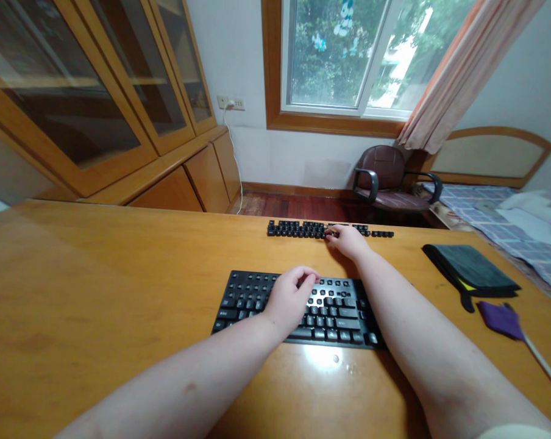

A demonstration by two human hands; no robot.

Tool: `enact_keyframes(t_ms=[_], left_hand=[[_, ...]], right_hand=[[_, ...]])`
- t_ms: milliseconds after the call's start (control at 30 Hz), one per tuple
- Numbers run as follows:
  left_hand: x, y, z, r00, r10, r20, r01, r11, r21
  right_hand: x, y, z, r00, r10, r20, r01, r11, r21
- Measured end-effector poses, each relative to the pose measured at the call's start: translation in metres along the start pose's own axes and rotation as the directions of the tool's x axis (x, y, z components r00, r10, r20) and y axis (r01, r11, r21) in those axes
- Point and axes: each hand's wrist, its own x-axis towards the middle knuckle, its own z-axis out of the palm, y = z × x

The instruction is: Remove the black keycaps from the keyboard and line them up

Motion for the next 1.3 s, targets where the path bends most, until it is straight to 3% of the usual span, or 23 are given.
enact_keyframes(t_ms=[467, 767, 1100, 1300], left_hand=[[0.0002, 0.0010, 0.0002, 1.000, -0.002, -0.005, 0.002, 1.000, 0.005], [-0.0001, -0.0003, 0.0005, 1.000, -0.002, -0.001, 0.002, 1.000, 0.006], [-0.0002, 0.0009, -0.0005, 1.000, -0.002, 0.001, 0.002, 1.000, 0.010], [-0.0004, 0.0010, -0.0001, 1.000, 0.006, 0.004, -0.006, 1.000, 0.017]], right_hand=[[-0.0010, -0.0018, -0.0019, 1.000, 0.015, -0.006, -0.015, 1.000, 0.011], [0.0001, -0.0040, 0.0014, 0.997, -0.077, 0.021, 0.077, 0.997, -0.027], [-0.0018, -0.0045, -0.0004, 0.998, -0.051, 0.022, 0.052, 0.999, -0.012], [-0.0025, -0.0041, -0.0033, 0.999, 0.035, -0.005, -0.035, 0.999, -0.021]])
